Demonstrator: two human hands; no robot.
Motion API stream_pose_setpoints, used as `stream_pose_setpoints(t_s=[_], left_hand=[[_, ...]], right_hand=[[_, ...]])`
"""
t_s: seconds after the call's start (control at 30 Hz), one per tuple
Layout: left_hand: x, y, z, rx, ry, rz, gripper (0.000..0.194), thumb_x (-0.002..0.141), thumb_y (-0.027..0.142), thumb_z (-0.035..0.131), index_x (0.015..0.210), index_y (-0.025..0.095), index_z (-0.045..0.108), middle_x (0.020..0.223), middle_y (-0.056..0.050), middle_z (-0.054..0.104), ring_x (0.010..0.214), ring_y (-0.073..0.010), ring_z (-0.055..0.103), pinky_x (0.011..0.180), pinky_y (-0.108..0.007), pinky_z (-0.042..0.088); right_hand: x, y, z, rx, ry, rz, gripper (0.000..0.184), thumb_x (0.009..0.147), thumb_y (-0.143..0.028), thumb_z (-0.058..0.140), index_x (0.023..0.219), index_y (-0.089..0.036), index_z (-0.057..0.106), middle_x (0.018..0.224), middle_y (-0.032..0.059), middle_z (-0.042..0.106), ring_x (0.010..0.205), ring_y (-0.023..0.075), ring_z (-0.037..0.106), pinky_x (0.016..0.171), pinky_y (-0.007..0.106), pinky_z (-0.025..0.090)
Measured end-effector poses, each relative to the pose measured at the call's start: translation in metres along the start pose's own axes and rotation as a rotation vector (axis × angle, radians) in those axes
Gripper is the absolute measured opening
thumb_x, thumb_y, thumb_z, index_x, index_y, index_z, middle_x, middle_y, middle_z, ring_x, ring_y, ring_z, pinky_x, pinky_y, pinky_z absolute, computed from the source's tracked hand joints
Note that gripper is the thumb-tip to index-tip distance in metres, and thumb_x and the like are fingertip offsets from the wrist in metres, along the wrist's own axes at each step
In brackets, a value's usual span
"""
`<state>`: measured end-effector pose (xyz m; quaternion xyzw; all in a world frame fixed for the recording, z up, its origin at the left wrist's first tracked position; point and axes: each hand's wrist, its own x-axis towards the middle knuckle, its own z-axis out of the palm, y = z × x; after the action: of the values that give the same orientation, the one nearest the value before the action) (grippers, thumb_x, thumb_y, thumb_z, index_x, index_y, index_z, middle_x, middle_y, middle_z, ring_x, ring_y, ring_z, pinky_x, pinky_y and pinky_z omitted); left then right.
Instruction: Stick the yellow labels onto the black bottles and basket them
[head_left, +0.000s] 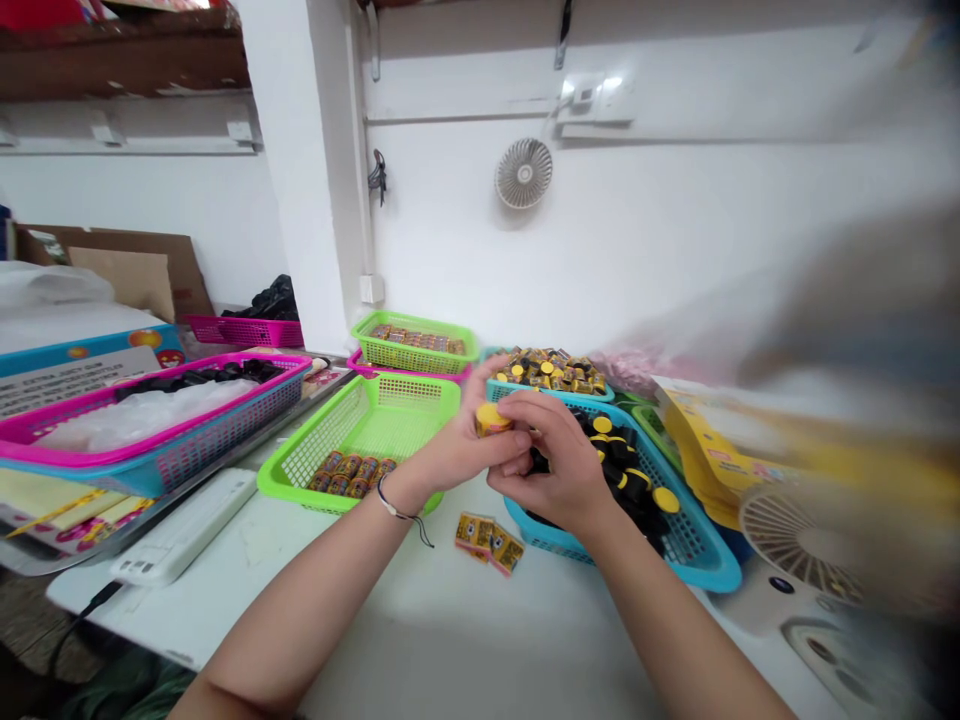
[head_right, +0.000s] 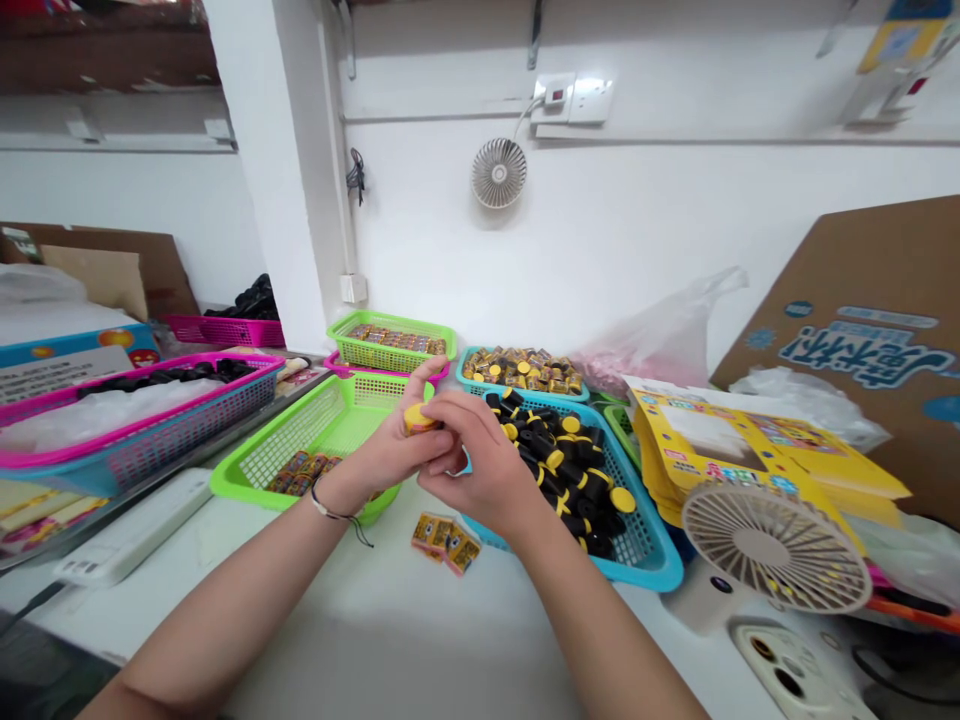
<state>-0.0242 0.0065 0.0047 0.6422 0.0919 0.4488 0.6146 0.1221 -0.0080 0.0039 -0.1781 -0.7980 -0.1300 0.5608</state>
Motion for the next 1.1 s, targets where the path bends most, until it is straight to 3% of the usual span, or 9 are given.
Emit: stream_pose_setpoints(t_s=[0.1, 0.37, 0.53, 0.67, 0.9, 1.1], left_hand=[[0.000, -0.001, 0.000, 0.012, 0.000, -0.010, 0.098, 0.080, 0.027, 0.072, 0.152, 0.030, 0.006, 0.065, 0.007, 0.057, 0.059, -0.0113, 0.056, 0.063, -0.026, 0.047], [-0.007, 0.015, 0.008, 0.090, 0.021, -0.015, 0.099, 0.079, 0.022, 0.071, 0.155, 0.031, 0.008, 0.060, 0.008, 0.055, 0.054, -0.0114, 0.053, 0.057, -0.023, 0.045], [-0.009, 0.024, 0.011, 0.101, -0.011, -0.021, 0.103, 0.077, 0.014, 0.067, 0.155, 0.031, 0.002, 0.057, 0.009, 0.059, 0.053, -0.0122, 0.057, 0.054, -0.022, 0.046], [-0.009, 0.028, 0.010, 0.129, -0.042, -0.033, 0.097, 0.080, 0.015, 0.066, 0.154, 0.028, 0.005, 0.059, 0.007, 0.063, 0.055, -0.0130, 0.061, 0.057, -0.023, 0.049], [-0.009, 0.024, 0.010, 0.133, 0.014, 0.003, 0.097, 0.077, 0.011, 0.066, 0.153, 0.028, 0.009, 0.052, 0.012, 0.051, 0.048, -0.0096, 0.054, 0.050, -0.018, 0.043], [-0.009, 0.025, 0.009, 0.132, 0.017, -0.009, 0.099, 0.076, 0.009, 0.065, 0.154, 0.025, 0.006, 0.052, 0.011, 0.052, 0.048, -0.0098, 0.054, 0.049, -0.018, 0.042]], right_hand=[[0.001, -0.001, -0.004, 0.013, -0.023, -0.008, 0.058, 0.070, -0.005, 0.064, 0.122, -0.026, 0.052, 0.113, 0.0095, 0.063, 0.107, 0.0242, 0.063, 0.082, 0.038, 0.061], [0.003, -0.005, -0.011, -0.045, -0.083, -0.103, 0.058, 0.071, -0.002, 0.056, 0.124, -0.024, 0.051, 0.111, 0.0091, 0.063, 0.103, 0.0222, 0.064, 0.091, 0.041, 0.059], [0.007, -0.008, -0.013, -0.070, -0.131, -0.195, 0.055, 0.073, -0.001, 0.057, 0.124, -0.022, 0.050, 0.109, 0.0101, 0.062, 0.108, 0.0236, 0.062, 0.093, 0.042, 0.059], [0.007, -0.009, -0.012, -0.082, -0.090, -0.208, 0.058, 0.073, -0.002, 0.059, 0.126, -0.022, 0.050, 0.107, 0.0100, 0.063, 0.106, 0.0230, 0.064, 0.092, 0.041, 0.060], [0.005, -0.010, -0.011, -0.109, -0.050, -0.203, 0.064, 0.073, 0.000, 0.058, 0.132, -0.024, 0.050, 0.108, 0.0086, 0.065, 0.104, 0.0229, 0.066, 0.091, 0.040, 0.061], [0.007, -0.012, -0.010, -0.108, -0.044, -0.192, 0.063, 0.072, 0.001, 0.057, 0.130, -0.023, 0.052, 0.112, 0.0092, 0.066, 0.106, 0.0228, 0.065, 0.090, 0.040, 0.061]])
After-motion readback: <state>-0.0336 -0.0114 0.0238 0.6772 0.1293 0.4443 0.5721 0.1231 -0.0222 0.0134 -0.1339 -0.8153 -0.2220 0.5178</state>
